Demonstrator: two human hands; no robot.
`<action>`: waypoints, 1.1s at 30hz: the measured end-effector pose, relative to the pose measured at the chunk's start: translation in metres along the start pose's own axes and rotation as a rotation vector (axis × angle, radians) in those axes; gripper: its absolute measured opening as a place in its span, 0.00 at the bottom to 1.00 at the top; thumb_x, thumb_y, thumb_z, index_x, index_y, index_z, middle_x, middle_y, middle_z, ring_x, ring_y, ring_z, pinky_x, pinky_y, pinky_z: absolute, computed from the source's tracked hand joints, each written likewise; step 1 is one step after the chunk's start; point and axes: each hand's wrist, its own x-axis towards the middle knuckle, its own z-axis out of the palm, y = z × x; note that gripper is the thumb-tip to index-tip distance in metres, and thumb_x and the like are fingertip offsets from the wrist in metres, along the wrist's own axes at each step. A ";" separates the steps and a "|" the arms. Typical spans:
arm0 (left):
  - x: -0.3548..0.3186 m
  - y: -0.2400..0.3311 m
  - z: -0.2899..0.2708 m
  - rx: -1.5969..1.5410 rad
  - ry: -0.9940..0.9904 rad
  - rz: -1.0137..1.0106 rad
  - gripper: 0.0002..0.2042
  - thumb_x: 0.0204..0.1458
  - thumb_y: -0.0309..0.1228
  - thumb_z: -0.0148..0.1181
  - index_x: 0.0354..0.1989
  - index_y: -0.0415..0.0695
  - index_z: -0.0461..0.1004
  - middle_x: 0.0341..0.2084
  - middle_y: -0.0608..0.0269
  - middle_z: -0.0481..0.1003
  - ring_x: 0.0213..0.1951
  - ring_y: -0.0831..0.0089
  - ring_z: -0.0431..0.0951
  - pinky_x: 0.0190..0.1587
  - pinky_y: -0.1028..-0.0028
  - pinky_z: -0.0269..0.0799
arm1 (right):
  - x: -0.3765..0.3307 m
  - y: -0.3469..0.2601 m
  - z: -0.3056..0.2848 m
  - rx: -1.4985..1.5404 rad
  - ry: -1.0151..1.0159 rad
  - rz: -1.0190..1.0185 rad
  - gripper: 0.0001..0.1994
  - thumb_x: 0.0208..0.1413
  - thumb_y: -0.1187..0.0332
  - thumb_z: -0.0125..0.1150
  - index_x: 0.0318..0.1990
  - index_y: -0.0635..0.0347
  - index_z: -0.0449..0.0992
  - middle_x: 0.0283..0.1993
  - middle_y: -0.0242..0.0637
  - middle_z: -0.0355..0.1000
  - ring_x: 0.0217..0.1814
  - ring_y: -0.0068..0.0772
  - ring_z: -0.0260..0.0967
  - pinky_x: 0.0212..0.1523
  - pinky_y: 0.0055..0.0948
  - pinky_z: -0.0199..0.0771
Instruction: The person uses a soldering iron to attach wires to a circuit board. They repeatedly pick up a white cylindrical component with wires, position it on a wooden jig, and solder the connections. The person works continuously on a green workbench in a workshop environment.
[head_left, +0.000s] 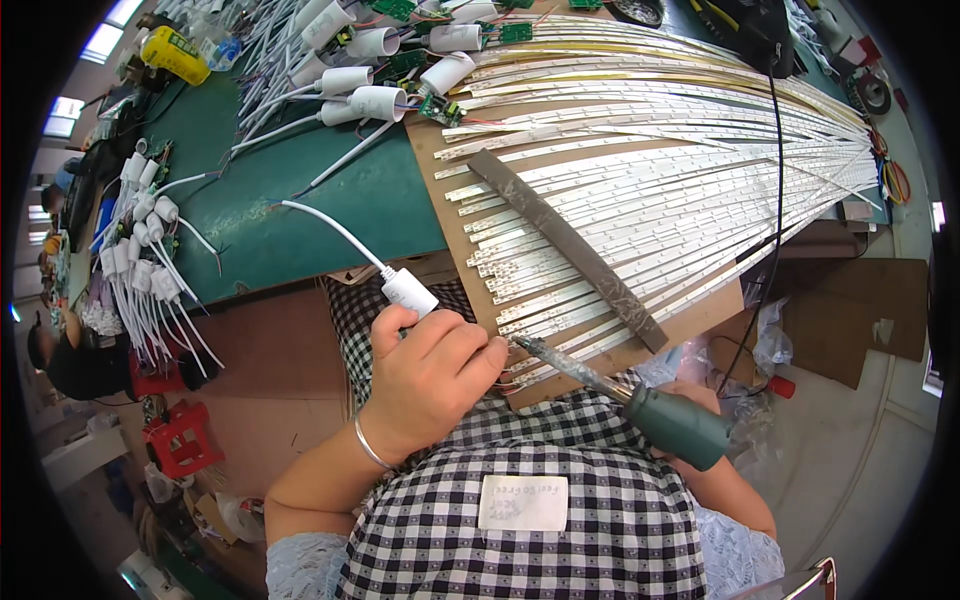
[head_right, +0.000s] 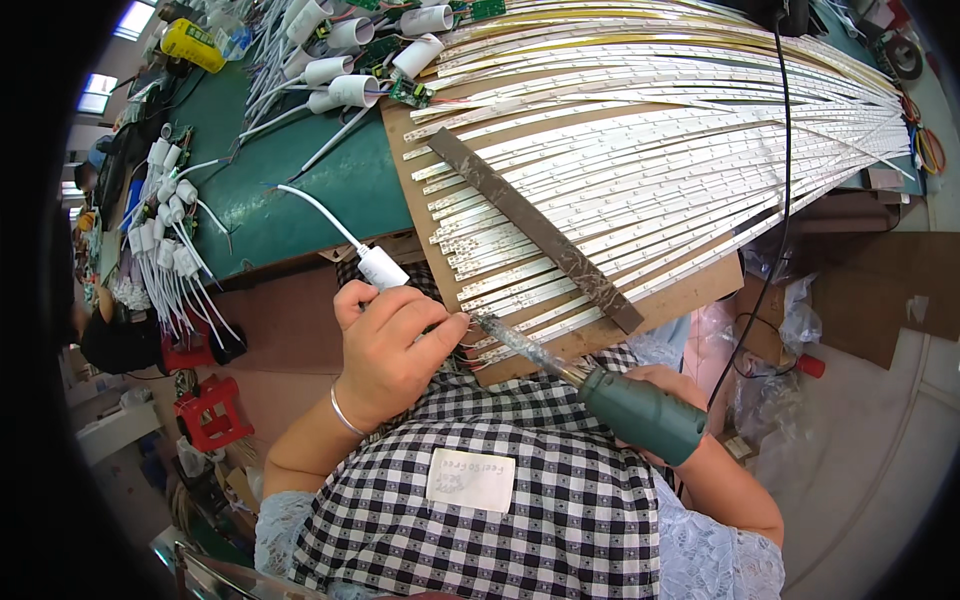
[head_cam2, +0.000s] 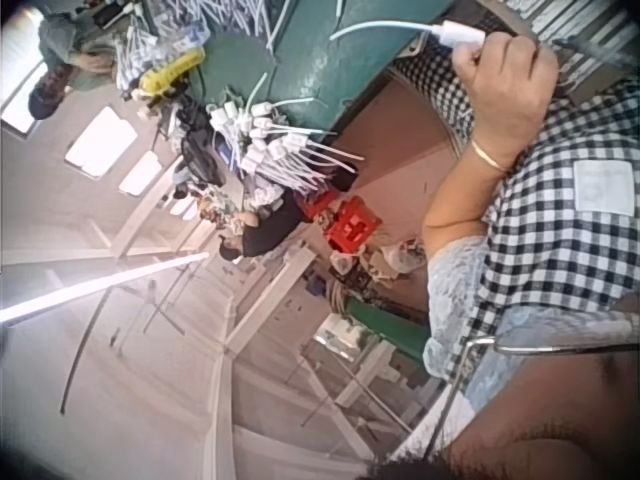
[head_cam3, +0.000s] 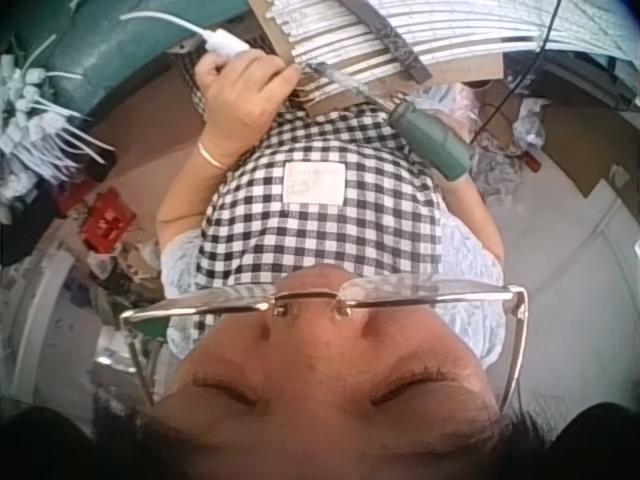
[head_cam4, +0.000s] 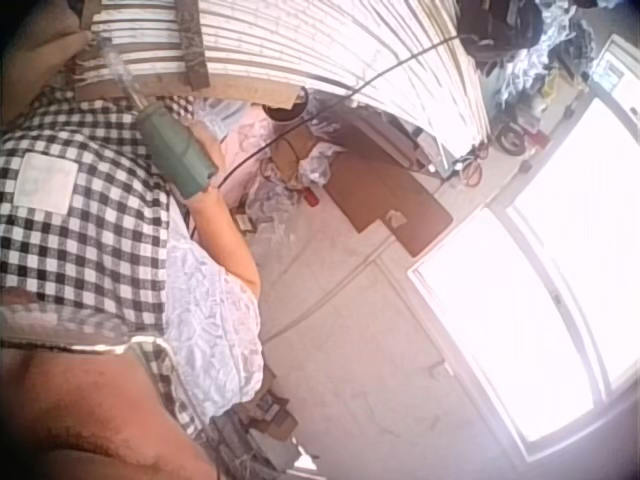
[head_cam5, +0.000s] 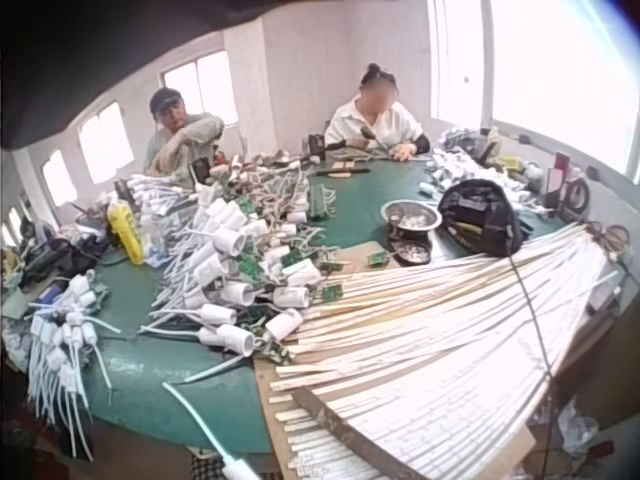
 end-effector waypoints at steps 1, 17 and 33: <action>0.000 0.000 0.000 0.006 0.001 0.003 0.08 0.43 0.28 0.60 0.33 0.52 0.80 0.28 0.76 0.74 0.35 0.76 0.74 0.48 0.63 0.53 | 0.000 -0.001 0.001 -0.006 0.003 -0.011 0.24 0.50 0.59 0.71 0.47 0.67 0.72 0.33 0.40 0.77 0.31 0.30 0.78 0.35 0.26 0.77; 0.002 0.000 -0.002 0.031 -0.021 0.019 0.07 0.43 0.29 0.59 0.32 0.52 0.80 0.28 0.77 0.73 0.36 0.77 0.73 0.49 0.64 0.52 | 0.000 -0.015 -0.007 -0.157 0.021 0.151 0.19 0.48 0.62 0.70 0.43 0.67 0.76 0.41 0.43 0.75 0.41 0.35 0.75 0.43 0.30 0.74; 0.002 -0.012 0.001 -0.252 -0.045 -0.071 0.08 0.41 0.25 0.67 0.32 0.49 0.79 0.26 0.73 0.74 0.31 0.73 0.73 0.42 0.67 0.57 | 0.004 -0.012 -0.005 -0.170 0.011 0.100 0.20 0.49 0.58 0.69 0.42 0.66 0.76 0.37 0.39 0.75 0.38 0.37 0.73 0.41 0.30 0.72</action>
